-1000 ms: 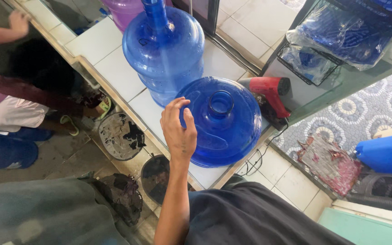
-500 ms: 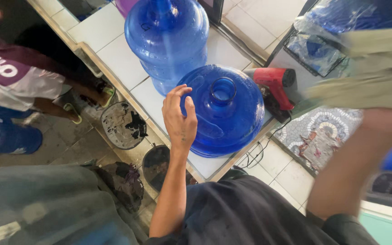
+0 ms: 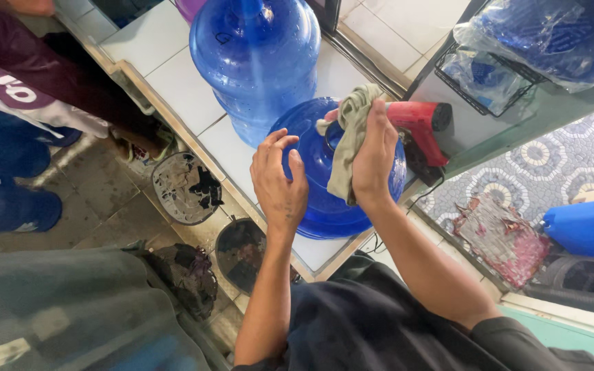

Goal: The person fills large blue water jugs from a dispenser, wipes the necks with a cloth, places shrink-wrap seals over the openings, and uses a heat gun to shrink the plastic around the caps. The process is repeated for multiple jugs.

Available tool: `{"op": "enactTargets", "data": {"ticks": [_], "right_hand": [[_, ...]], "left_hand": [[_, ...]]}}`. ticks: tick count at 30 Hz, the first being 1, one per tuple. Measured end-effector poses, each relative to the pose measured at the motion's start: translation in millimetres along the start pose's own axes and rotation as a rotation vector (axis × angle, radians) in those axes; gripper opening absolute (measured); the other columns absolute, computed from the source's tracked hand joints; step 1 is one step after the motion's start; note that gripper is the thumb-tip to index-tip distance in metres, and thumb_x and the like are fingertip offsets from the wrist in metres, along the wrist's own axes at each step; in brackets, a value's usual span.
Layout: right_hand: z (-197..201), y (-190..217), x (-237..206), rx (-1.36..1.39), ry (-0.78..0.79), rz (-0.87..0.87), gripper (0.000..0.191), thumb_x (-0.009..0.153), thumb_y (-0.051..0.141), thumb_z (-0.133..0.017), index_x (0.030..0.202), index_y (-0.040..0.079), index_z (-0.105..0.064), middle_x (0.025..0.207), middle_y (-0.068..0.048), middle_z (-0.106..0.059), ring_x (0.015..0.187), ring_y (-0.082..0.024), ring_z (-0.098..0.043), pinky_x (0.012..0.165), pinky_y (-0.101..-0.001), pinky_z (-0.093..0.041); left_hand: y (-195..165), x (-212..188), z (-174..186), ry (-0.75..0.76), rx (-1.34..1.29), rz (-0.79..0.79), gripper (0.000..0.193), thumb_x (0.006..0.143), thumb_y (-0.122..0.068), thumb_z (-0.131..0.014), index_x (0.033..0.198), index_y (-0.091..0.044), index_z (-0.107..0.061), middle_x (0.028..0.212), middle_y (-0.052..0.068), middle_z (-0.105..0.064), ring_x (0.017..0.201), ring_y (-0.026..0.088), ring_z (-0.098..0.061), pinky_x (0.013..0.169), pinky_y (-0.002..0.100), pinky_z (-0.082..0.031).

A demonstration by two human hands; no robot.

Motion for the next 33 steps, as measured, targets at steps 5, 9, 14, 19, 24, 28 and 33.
{"op": "enactTargets", "data": {"ticks": [5, 9, 14, 19, 24, 28, 33], "right_hand": [[-9.2, -22.2, 32.7, 0.132, 0.283, -0.226, 0.045, 0.106, 0.030, -0.040, 0.097, -0.005, -0.066, 0.084, -0.018, -0.071, 0.080, -0.025, -0.072, 0.083, -0.0380, -0.059], [-36.0, -27.7, 41.7, 0.104, 0.831, -0.359, 0.044, 0.106, 0.028, -0.042, 0.096, -0.008, -0.064, 0.086, -0.022, -0.070, 0.082, -0.028, -0.070, 0.082, -0.0401, -0.055], [-66.9, -43.3, 33.8, 0.226, 1.220, -0.779, 0.030, 0.096, 0.024, -0.050, 0.103, -0.003, -0.059, 0.077, -0.022, -0.066, 0.069, -0.032, -0.069, 0.067, -0.0452, -0.058], [-93.1, -45.4, -7.3, 0.292, 2.106, -1.043, 0.043, 0.097, 0.023, -0.055, 0.080, -0.013, -0.069, 0.073, -0.023, -0.068, 0.064, -0.031, -0.069, 0.060, -0.0401, -0.057], [-88.5, -62.5, -13.0, 0.229, 2.254, -1.129, 0.042, 0.096, 0.022, -0.056, 0.080, -0.014, -0.068, 0.073, -0.025, -0.068, 0.065, -0.032, -0.068, 0.062, -0.0418, -0.056], [-86.2, -54.7, 15.2, 0.423, 1.753, -1.070, 0.047, 0.103, 0.029, -0.051, 0.091, -0.012, -0.069, 0.083, -0.025, -0.070, 0.072, -0.032, -0.071, 0.070, -0.0429, -0.058], [-27.7, -44.6, 56.1, 0.295, 0.993, -0.728, 0.046, 0.107, 0.032, -0.043, 0.128, -0.007, -0.057, 0.120, -0.024, -0.068, 0.106, -0.029, -0.069, 0.101, -0.0415, -0.055]], "left_hand": [[-3.2, 0.9, 2.7, -0.027, 0.005, -0.008, 0.023, 0.100, -0.015, -0.054, 0.114, -0.005, -0.068, 0.130, 0.013, -0.065, 0.124, 0.031, -0.060, 0.109, 0.045, -0.041], [3.1, 3.4, 2.0, -0.013, -0.011, 0.023, 0.022, 0.100, -0.013, -0.052, 0.113, -0.005, -0.068, 0.128, 0.012, -0.067, 0.121, 0.031, -0.061, 0.108, 0.045, -0.042], [2.8, 7.0, 0.5, -0.020, -0.034, 0.011, 0.020, 0.100, -0.009, -0.051, 0.113, -0.004, -0.067, 0.127, 0.012, -0.068, 0.121, 0.030, -0.062, 0.108, 0.043, -0.043], [0.2, 9.2, -2.4, -0.029, -0.034, 0.005, 0.019, 0.102, -0.008, -0.050, 0.112, -0.003, -0.066, 0.126, 0.012, -0.069, 0.119, 0.031, -0.064, 0.107, 0.042, -0.044], [3.3, 11.6, -7.0, -0.040, -0.045, 0.028, 0.018, 0.102, -0.008, -0.051, 0.111, -0.001, -0.065, 0.125, 0.013, -0.069, 0.118, 0.032, -0.064, 0.106, 0.042, -0.047], [1.3, 13.1, -10.5, -0.025, -0.065, 0.018, 0.016, 0.103, -0.009, -0.052, 0.110, -0.002, -0.065, 0.125, 0.013, -0.070, 0.118, 0.032, -0.065, 0.106, 0.042, -0.048], [-0.2, 10.1, -11.0, -0.018, -0.029, 0.007, 0.019, 0.100, -0.007, -0.051, 0.110, -0.003, -0.067, 0.127, 0.014, -0.069, 0.121, 0.032, -0.064, 0.108, 0.042, -0.046]]}}
Point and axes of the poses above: each hand's wrist, its own x-axis towards the middle knuckle, its own z-axis out of the back of the hand, y = z × x, the point moved 9 cm from there along x, towards the middle knuckle
